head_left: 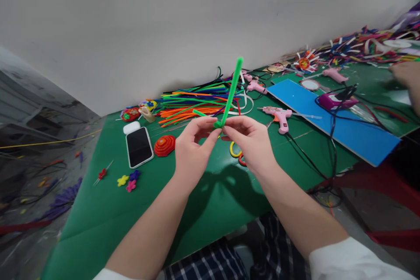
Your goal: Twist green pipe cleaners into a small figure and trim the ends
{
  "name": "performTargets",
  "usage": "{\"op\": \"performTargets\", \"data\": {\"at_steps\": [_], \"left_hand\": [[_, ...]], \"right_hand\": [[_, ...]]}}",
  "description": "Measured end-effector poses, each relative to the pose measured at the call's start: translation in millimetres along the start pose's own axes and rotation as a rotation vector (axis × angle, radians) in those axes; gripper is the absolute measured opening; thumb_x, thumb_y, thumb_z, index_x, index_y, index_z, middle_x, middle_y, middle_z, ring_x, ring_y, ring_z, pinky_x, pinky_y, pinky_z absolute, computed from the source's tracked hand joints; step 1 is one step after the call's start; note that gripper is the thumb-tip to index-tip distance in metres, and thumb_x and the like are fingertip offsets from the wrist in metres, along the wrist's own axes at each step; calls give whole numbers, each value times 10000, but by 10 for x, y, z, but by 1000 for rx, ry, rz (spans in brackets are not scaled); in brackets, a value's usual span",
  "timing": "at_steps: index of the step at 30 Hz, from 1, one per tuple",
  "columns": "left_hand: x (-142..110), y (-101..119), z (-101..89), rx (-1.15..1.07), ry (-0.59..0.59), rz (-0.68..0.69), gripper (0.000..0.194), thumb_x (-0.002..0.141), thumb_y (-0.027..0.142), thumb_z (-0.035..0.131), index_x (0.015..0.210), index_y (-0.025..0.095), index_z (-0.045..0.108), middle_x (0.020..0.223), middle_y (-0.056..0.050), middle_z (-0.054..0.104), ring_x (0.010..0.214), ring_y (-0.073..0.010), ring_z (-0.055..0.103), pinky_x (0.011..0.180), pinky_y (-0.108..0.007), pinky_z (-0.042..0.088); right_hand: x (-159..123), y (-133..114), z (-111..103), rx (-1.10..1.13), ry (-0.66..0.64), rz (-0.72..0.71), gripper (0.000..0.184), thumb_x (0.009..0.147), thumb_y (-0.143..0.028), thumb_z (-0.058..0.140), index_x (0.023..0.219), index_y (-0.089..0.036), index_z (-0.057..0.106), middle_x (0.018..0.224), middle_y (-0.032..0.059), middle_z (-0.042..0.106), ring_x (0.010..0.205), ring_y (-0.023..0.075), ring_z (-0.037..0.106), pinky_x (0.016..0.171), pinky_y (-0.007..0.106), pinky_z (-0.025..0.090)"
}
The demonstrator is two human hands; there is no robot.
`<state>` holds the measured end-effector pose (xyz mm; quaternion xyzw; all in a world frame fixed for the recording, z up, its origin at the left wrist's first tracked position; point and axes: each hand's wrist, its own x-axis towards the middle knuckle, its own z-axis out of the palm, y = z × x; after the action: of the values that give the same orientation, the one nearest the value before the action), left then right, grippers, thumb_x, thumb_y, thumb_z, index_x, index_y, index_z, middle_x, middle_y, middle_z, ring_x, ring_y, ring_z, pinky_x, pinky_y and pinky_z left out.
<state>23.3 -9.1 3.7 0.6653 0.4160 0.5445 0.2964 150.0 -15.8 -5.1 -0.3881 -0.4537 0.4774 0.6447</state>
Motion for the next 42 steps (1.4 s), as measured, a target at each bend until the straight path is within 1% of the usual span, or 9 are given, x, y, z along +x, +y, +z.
{"op": "performTargets", "data": {"at_steps": [7,10,13,18,23,28,32,38,42], "left_hand": [[43,13,-34,-96,-44,-109,257,679,207,674,900,198,543,751,14,651,688,-117,637,637,-216,517],[67,22,-63,-141,-100,-199,286,664,228,690,898,199,527,717,16,654,655,-124,641,607,-220,523],[70,46,-73,-170,-134,-236,280,673,244,682,896,200,519,716,14,656,648,-126,641,606,-233,538],[58,76,-61,-211,-169,-254,291,675,244,677,899,201,496,718,19,650,647,-132,646,619,-261,563],[64,19,-37,-273,-169,-254,358,639,232,708,931,211,502,702,25,648,615,-131,646,600,-257,567],[78,-29,-42,-267,-166,-229,347,643,257,708,894,210,474,724,17,654,625,-132,646,601,-255,556],[78,-12,-63,-236,-154,-205,332,652,261,699,871,212,455,707,21,639,627,-121,636,583,-227,528],[36,21,-51,-105,-141,-135,219,698,217,643,814,206,458,669,35,593,613,-97,594,578,-203,481],[20,7,-43,1,-118,-94,191,687,218,642,747,193,463,671,45,536,589,-74,537,576,-192,463]], "right_hand": [[41,-20,-75,-155,-115,-24,173,733,-233,623,895,-217,681,795,0,657,727,123,606,667,269,527],[49,-68,-107,-313,-112,-135,126,736,-227,627,851,-226,678,795,-8,637,740,116,590,618,228,496],[46,-109,-120,-428,-101,-218,65,751,-216,614,790,-213,666,777,-10,617,741,109,579,601,210,474],[40,-128,-109,-480,-126,-224,53,763,-197,591,790,-197,637,793,-10,612,754,105,568,598,198,461],[40,-107,-90,-447,-137,-155,77,771,-239,575,801,-198,632,778,-9,619,738,115,577,582,210,455],[40,-121,-106,-365,-141,-97,136,754,-276,596,852,-207,660,829,6,653,751,133,604,643,253,492],[38,-164,-138,-431,-140,-71,140,735,-282,614,829,-205,682,779,9,676,698,140,614,590,251,483],[10,-190,-122,-596,-140,-131,134,741,-183,558,791,-213,678,722,-11,670,654,132,605,574,246,471],[-20,-166,-71,-718,-80,-213,170,710,-126,530,765,-218,661,718,-19,660,644,127,593,576,238,454]]}}
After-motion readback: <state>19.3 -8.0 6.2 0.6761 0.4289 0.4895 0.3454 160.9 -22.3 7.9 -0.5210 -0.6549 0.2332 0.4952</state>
